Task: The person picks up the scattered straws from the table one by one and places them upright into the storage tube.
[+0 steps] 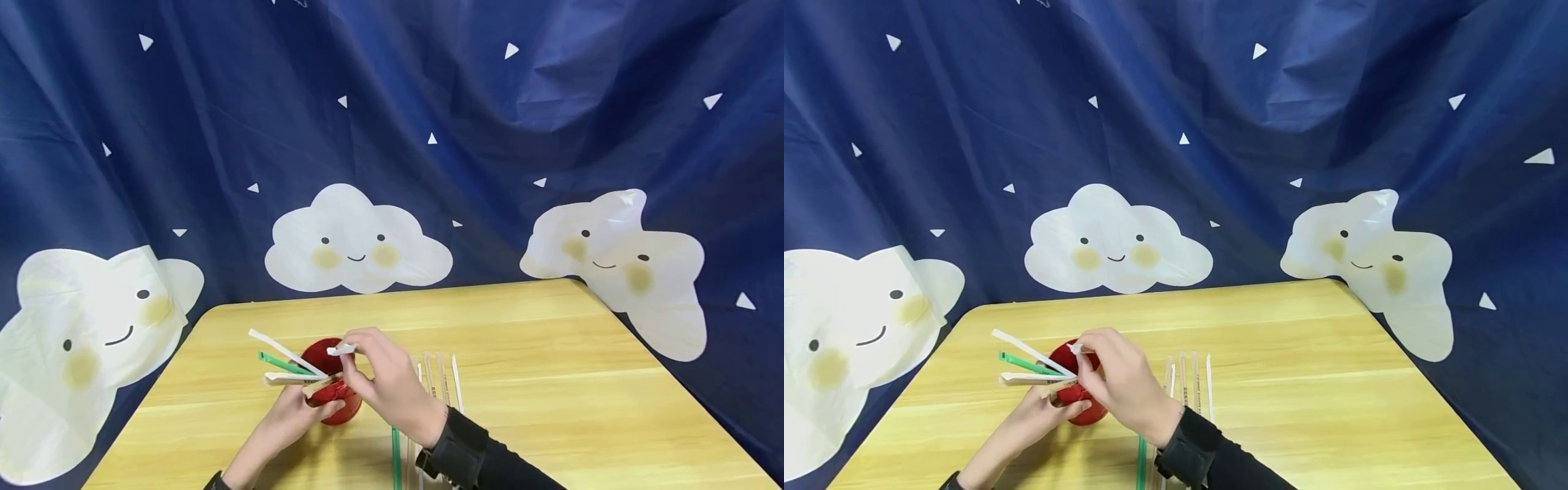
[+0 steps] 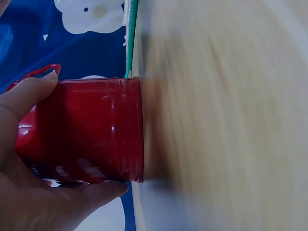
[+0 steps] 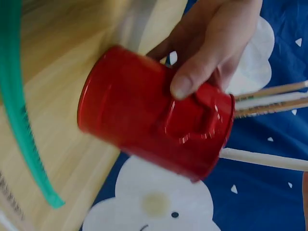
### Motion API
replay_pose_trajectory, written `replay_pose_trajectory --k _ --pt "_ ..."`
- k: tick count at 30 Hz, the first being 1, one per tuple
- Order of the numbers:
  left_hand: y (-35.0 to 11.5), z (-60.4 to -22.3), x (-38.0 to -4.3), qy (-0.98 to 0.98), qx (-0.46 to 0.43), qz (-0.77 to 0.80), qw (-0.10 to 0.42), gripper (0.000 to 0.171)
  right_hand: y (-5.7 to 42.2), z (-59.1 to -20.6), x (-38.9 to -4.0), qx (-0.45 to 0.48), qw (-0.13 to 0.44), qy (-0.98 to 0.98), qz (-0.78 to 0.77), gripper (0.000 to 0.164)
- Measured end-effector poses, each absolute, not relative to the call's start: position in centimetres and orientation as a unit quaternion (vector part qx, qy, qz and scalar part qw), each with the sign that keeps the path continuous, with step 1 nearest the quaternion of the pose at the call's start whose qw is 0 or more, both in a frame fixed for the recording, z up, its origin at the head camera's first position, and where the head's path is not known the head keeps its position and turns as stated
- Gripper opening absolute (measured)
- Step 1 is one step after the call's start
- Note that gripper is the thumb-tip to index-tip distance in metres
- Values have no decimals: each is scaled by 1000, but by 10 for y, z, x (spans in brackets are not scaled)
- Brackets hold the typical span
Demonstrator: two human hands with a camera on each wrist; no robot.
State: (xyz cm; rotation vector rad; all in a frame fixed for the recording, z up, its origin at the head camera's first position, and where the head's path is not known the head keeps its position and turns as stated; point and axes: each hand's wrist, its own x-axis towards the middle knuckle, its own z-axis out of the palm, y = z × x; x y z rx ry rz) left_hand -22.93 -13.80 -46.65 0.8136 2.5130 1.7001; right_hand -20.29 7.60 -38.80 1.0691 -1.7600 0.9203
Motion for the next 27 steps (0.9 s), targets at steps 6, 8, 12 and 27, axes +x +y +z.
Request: replay_pose_trajectory --k 6,8,12,27 --pt "-140 -467 -228 808 249 535 10 70 60 -392 -211 398 378 -745 379 20" --pt "-141 -468 -228 805 246 540 16 70 57 -395 -213 382 359 -761 381 20" --pt "-140 -468 -229 800 236 552 28 70 55 -401 -216 362 319 -785 387 19" --pt "-139 -465 -227 795 197 571 61 63 87 -410 -221 323 310 -814 371 23"
